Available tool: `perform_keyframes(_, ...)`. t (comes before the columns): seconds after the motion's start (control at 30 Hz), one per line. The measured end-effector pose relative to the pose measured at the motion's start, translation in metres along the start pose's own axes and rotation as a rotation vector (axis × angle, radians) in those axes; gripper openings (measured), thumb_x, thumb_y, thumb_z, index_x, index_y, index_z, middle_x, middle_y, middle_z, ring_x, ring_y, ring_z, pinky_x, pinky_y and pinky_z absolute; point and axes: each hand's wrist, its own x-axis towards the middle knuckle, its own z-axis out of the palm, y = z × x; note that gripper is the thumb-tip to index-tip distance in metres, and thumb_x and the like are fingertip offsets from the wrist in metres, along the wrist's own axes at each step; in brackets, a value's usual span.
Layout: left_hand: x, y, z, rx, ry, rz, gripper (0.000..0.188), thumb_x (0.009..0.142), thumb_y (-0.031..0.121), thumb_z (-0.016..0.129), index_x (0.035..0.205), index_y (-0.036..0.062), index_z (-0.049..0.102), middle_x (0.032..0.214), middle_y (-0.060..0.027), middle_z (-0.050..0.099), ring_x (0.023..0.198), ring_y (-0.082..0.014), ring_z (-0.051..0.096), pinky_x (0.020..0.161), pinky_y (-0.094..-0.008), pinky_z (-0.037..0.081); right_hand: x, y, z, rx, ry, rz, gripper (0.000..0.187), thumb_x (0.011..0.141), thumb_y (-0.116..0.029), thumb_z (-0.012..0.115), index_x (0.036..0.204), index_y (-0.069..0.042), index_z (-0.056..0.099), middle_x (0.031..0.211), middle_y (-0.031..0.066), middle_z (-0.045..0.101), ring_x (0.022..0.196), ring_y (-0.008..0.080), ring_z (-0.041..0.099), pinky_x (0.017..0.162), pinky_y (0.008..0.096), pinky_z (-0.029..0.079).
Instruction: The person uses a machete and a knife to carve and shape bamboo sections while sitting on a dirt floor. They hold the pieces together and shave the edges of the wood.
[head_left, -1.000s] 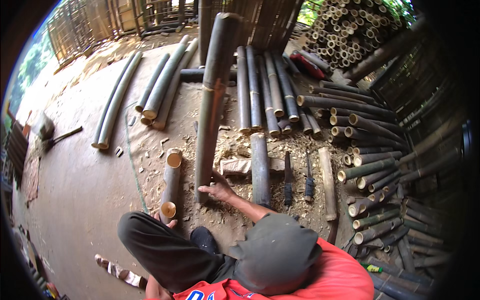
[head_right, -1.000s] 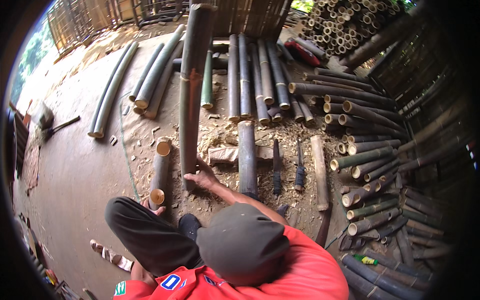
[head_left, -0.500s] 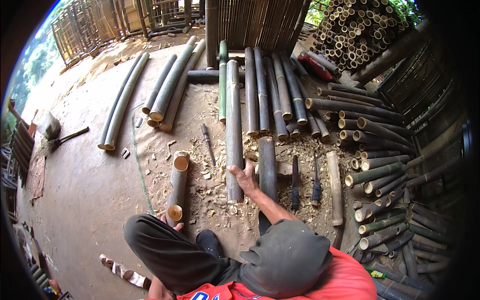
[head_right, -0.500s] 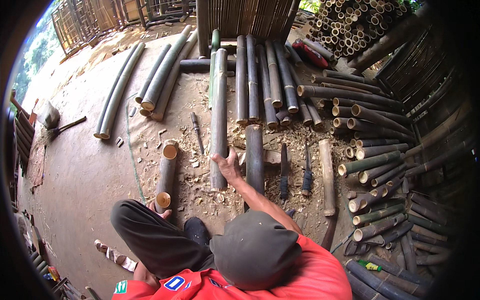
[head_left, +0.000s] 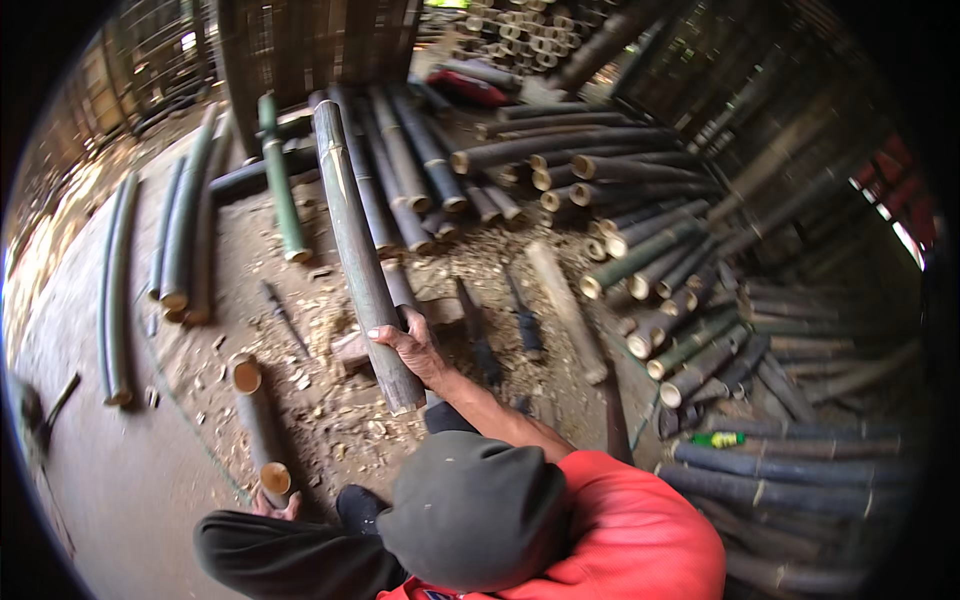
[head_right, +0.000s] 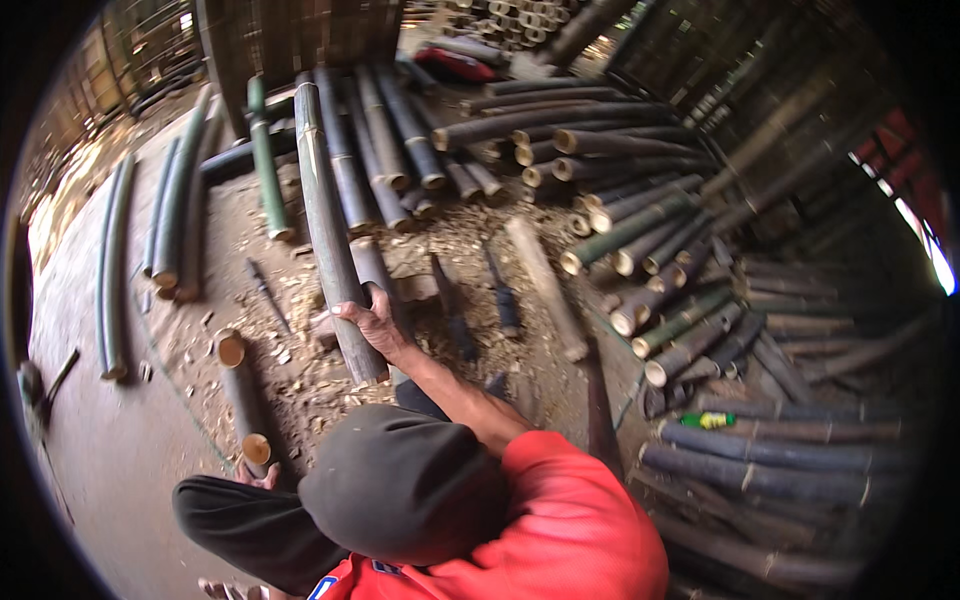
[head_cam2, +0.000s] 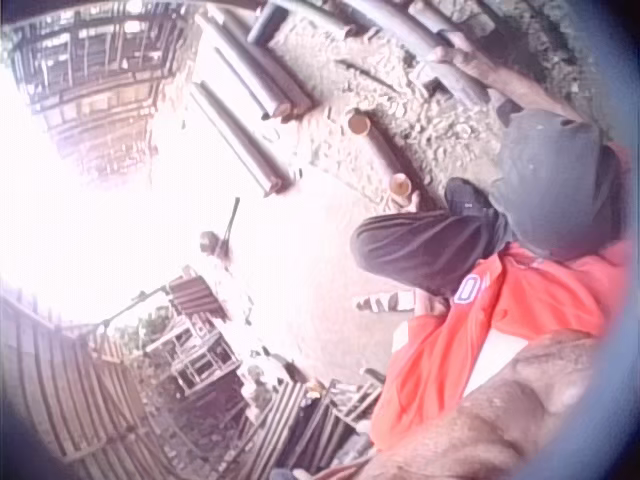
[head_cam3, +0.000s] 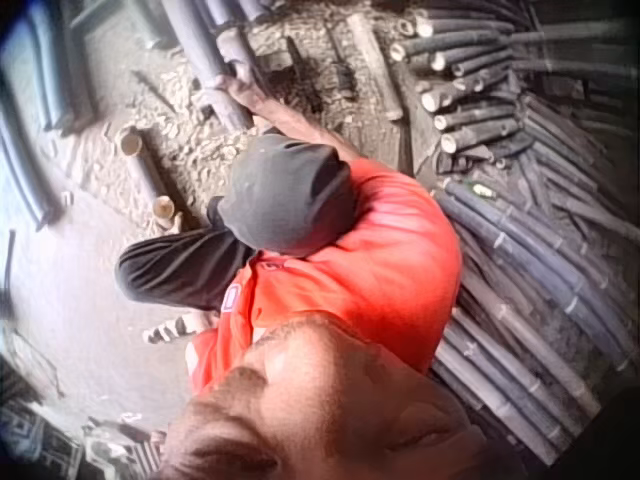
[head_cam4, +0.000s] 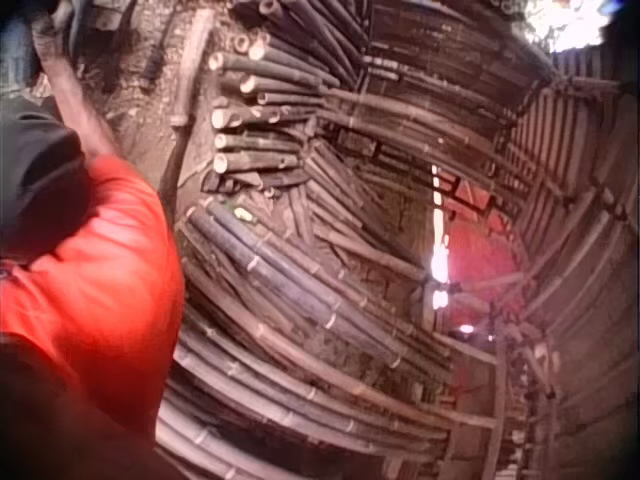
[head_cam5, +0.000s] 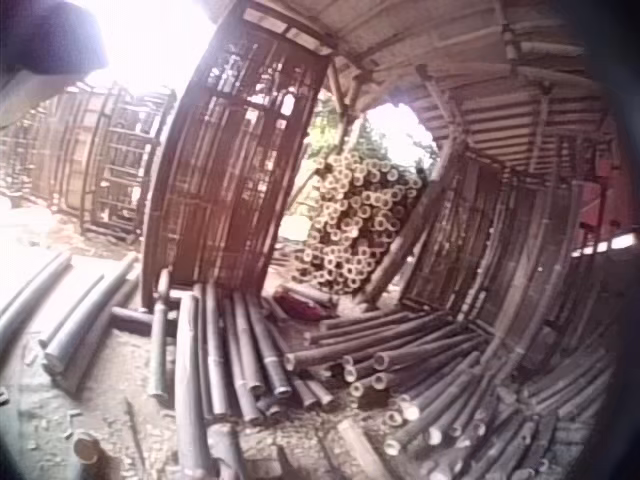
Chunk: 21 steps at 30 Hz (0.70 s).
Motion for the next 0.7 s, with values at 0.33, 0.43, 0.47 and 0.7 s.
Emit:
perform_keyframes(0.33, 0.013, 0.005, -0.009, 0.06, 0.03, -0.087, 0.097, 0.068, 0.044, 0.09, 0.149, 0.0061, 0.052, 0.142, -0.0228, 0.061, 0.132, -0.0402, 0.059, 0.111, -0.0522, 0.046, -0.079, -0.03, -0.173, -0.08, 0.818, 0.083, 0.086, 0.085, -0.046, 0.081, 0.144, 0.006, 0.044, 0.132, 0.0268, 0.059, 0.114, 0.0348, 0.067, 0.097, 0.0478, 0.06)
perform_keyframes(0.43, 0.016, -0.002, -0.008, 0.018, 0.031, -0.066, 0.095, 0.069, 0.042, 0.09, 0.149, 0.006, 0.052, 0.142, -0.0228, 0.061, 0.131, -0.0398, 0.059, 0.11, -0.0518, 0.046, -0.084, -0.021, -0.229, -0.148, 1.14, 0.204, 0.11, 0.085, -0.045, 0.08, 0.16, 0.01, 0.022, 0.156, 0.0357, 0.039, 0.135, 0.0426, 0.054, 0.11, 0.0518, 0.051)
perform_keyframes(0.47, 0.015, -0.007, -0.013, 0.012, 0.042, -0.068, 0.095, 0.069, 0.041, 0.09, 0.149, 0.006, 0.053, 0.142, -0.0228, 0.061, 0.131, -0.0397, 0.06, 0.11, -0.0516, 0.046, -0.083, -0.032, -0.233, -0.136, 1.182, 0.232, 0.116, 0.084, -0.045, 0.081, 0.163, 0.01, 0.017, 0.16, 0.037, 0.033, 0.14, 0.0442, 0.05, 0.114, 0.0515, 0.048)
perform_keyframes(0.7, 0.017, 0.002, 0.0, -0.015, -0.062, -0.126, 0.089, 0.071, 0.038, 0.09, 0.145, 0.0054, 0.054, 0.129, -0.0196, 0.068, 0.115, -0.0351, 0.068, 0.101, -0.0477, 0.052, -0.099, 0.035, -0.391, -0.217, 1.475, 0.042, 0.107, 0.076, -0.045, 0.086, 0.153, 0.012, 0.039, 0.152, 0.0344, 0.045, 0.136, 0.0424, 0.053, 0.114, 0.0457, 0.044)
